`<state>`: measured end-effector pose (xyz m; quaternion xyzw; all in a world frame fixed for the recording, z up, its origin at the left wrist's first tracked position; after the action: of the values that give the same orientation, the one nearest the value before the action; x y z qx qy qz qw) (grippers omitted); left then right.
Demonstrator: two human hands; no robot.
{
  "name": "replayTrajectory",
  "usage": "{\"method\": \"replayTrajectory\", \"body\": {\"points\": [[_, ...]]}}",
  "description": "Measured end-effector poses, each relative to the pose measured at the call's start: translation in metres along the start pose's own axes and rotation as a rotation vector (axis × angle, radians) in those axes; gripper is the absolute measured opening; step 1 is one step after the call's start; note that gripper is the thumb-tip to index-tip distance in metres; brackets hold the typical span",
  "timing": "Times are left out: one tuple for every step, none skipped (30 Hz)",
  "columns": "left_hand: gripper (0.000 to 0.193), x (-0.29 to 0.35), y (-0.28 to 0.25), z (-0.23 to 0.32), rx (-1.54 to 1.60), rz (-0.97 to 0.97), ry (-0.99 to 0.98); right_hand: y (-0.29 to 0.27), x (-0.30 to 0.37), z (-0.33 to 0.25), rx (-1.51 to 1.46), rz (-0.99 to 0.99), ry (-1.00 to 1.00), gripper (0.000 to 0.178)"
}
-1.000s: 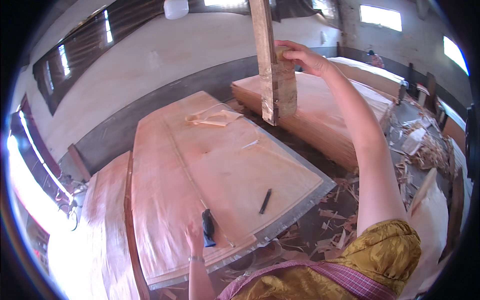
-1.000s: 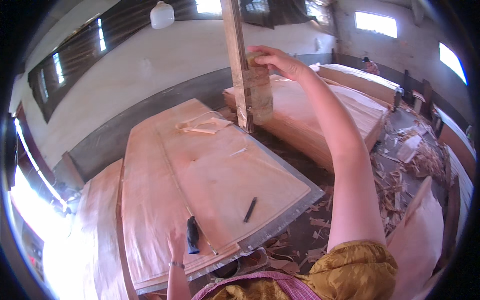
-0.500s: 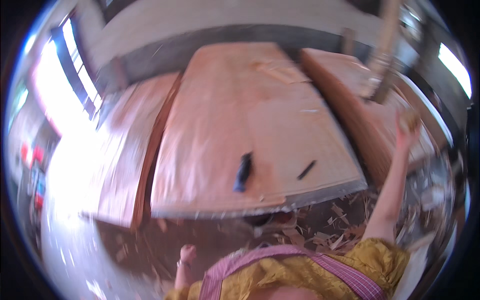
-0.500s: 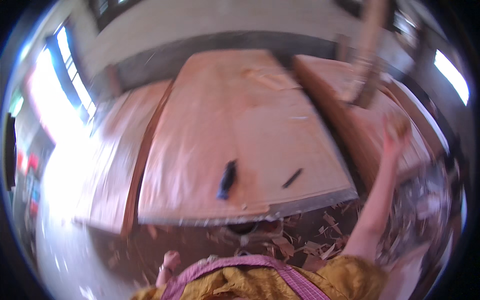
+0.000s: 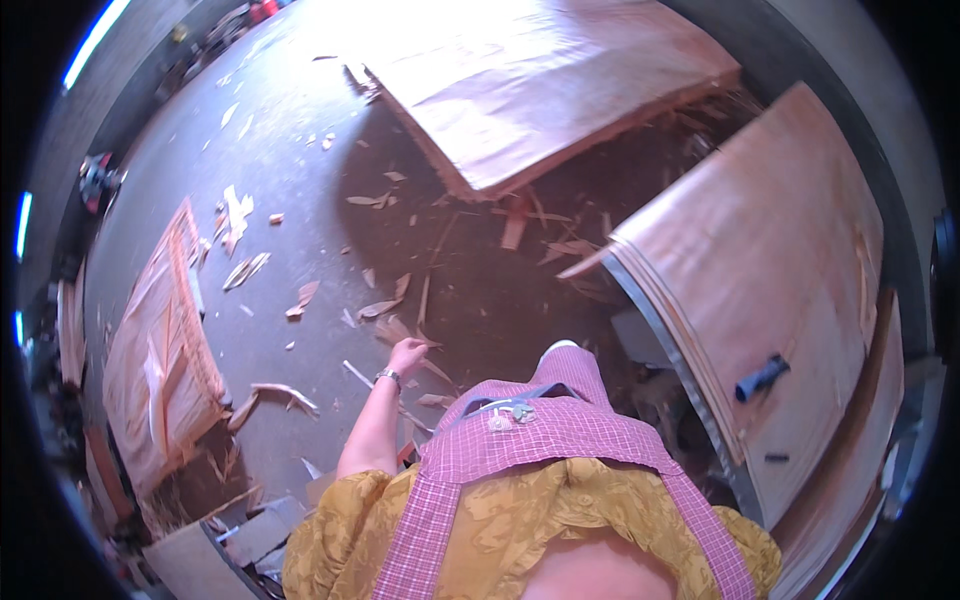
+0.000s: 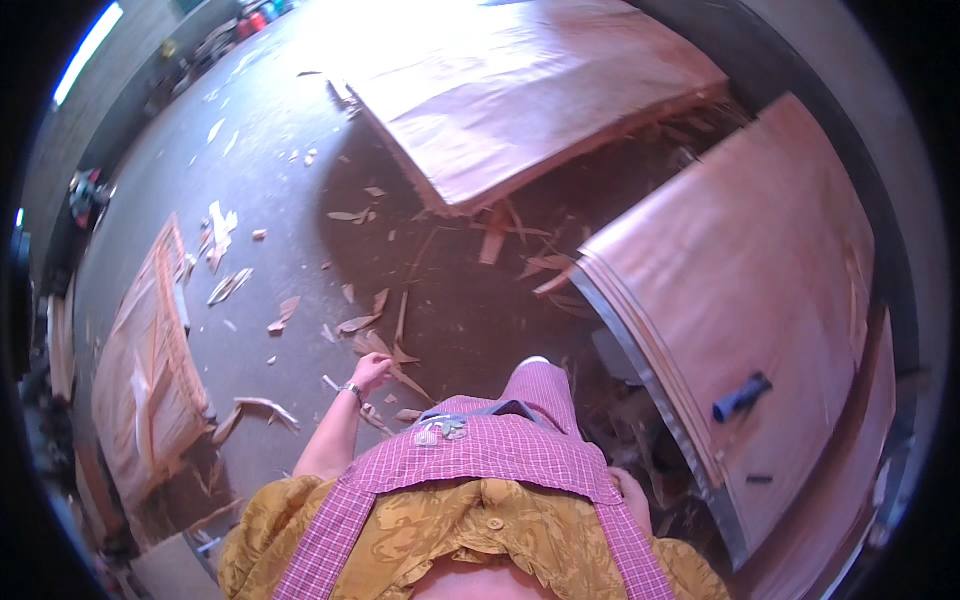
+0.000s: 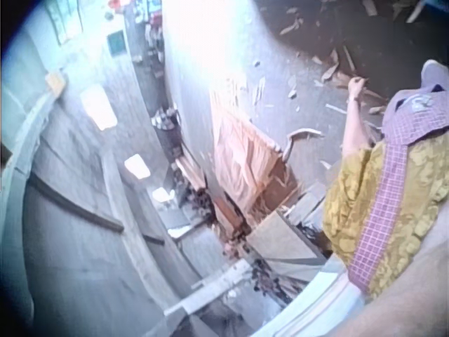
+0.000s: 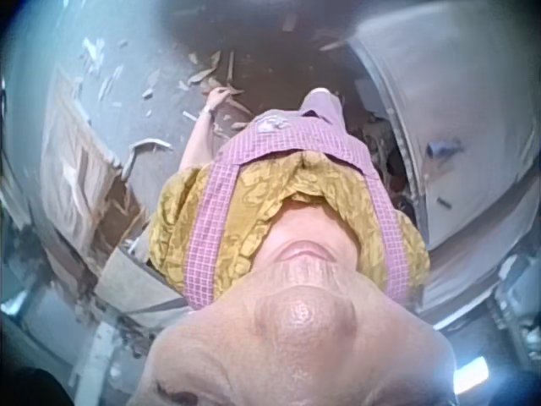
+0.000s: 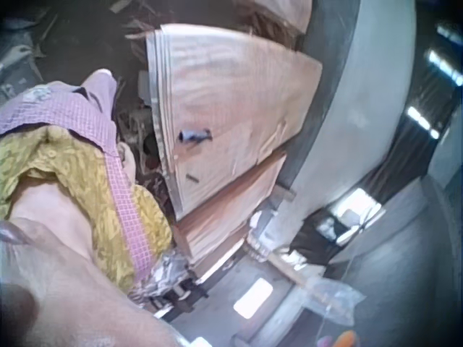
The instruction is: The person peels layers of wood veneer from a stack, places a smaller piece on top, and trims it using a hand-held blade before moving to another stack.
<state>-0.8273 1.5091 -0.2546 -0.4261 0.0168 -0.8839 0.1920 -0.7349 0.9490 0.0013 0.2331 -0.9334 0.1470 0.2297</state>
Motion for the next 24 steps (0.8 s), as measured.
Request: {"method": "replayTrajectory", "body": {"points": [[0.033,-0.003,0.0,0.026,0.128,-0.088,-0.037,0.008,-0.031,-0.015,0.124,-0.045,0.019,0.033],[0.033,-0.01,-0.02,0.035,0.152,-0.097,-0.027,0.014,-0.069,-0.009,0.167,-0.143,0.067,0.031],[0.034,-0.02,-0.042,0.045,0.171,-0.103,-0.012,0.023,-0.115,-0.006,0.183,-0.229,0.142,0.03],[0.033,-0.033,-0.057,0.058,0.186,-0.077,0.0,0.023,-0.164,0.01,0.17,-0.291,0.24,0.029],[0.033,-0.048,-0.079,0.074,0.196,-0.042,0.019,0.032,-0.217,0.022,0.142,-0.351,0.34,0.028],[0.033,-0.06,-0.101,0.089,0.177,-0.04,0.054,0.045,-0.272,0.032,0.099,-0.396,0.43,0.026],[0.032,-0.076,-0.125,0.09,0.208,0.021,0.052,0.064,-0.332,0.039,0.061,-0.451,0.5,0.025],[0.032,-0.089,-0.143,0.09,0.268,0.052,0.05,0.082,-0.386,0.036,0.068,-0.477,0.551,0.024],[0.031,-0.1,-0.161,0.09,0.329,0.084,0.049,0.102,-0.445,0.028,0.132,-0.513,0.551,0.023],[0.032,-0.112,-0.193,0.095,0.338,0.148,0.031,0.151,-0.508,-0.001,0.574,-0.36,0.435,0.011],[0.032,-0.122,-0.208,0.092,0.355,0.165,0.004,0.186,-0.562,-0.021,1.136,-0.75,0.101,0.01],[0.032,-0.127,-0.222,0.091,0.346,0.196,-0.057,0.217,-0.614,-0.043,1.627,-0.918,-0.465,0.017],[0.032,-0.126,-0.245,0.092,0.329,0.25,-0.131,0.269,-0.661,-0.084,1.841,-1.034,-0.517,0.019],[0.032,-0.112,-0.263,0.081,0.26,0.278,-0.189,0.329,-0.687,-0.149,1.671,-0.875,-0.485,0.028],[0.032,-0.107,-0.274,0.079,0.196,0.27,-0.226,0.374,-0.724,-0.201,1.453,-0.702,-0.187,0.04],[0.031,-0.107,-0.29,0.082,0.23,0.286,-0.25,0.413,-0.761,-0.25,1.172,-0.461,0.027,0.052],[0.03,-0.101,-0.301,0.073,0.29,0.32,-0.284,0.473,-0.778,-0.314,1.122,-0.524,-0.099,0.054],[0.03,-0.128,-0.325,0.094,0.293,0.288,-0.234,0.483,-0.855,-0.318,0.936,-0.511,-0.109,0.058],[0.027,-0.121,-0.334,0.078,0.356,0.336,-0.284,0.55,-0.864,-0.373,1.058,-0.501,-0.323,0.056],[0.025,-0.128,-0.344,0.076,0.393,0.348,-0.309,0.596,-0.883,-0.417,1.015,-0.539,-0.357,0.056],[0.022,-0.138,-0.357,0.075,0.419,0.356,-0.334,0.637,-0.904,-0.455,0.963,-0.57,-0.393,0.056],[0.02,-0.147,-0.368,0.072,0.445,0.364,-0.366,0.679,-0.92,-0.491,0.965,-0.579,-0.459,0.057],[0.018,-0.156,-0.377,0.07,0.453,0.355,-0.405,0.712,-0.932,-0.515,0.968,-0.587,-0.503,0.058],[0.016,-0.172,-0.396,0.078,0.449,0.338,-0.428,0.738,-0.95,-0.533,0.97,-0.583,-0.54,0.06]]}}
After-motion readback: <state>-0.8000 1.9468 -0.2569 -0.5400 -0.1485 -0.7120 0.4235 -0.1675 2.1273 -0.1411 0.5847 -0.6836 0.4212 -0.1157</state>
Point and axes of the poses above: each hand's wrist, its own x-axis away from the middle knuckle, its own y-axis out of the palm, z = x × y, the point moved 3 cm from there along -x, towards the middle knuckle, and after that the axes turned 7 degrees about -z, right-handed, at the moved point
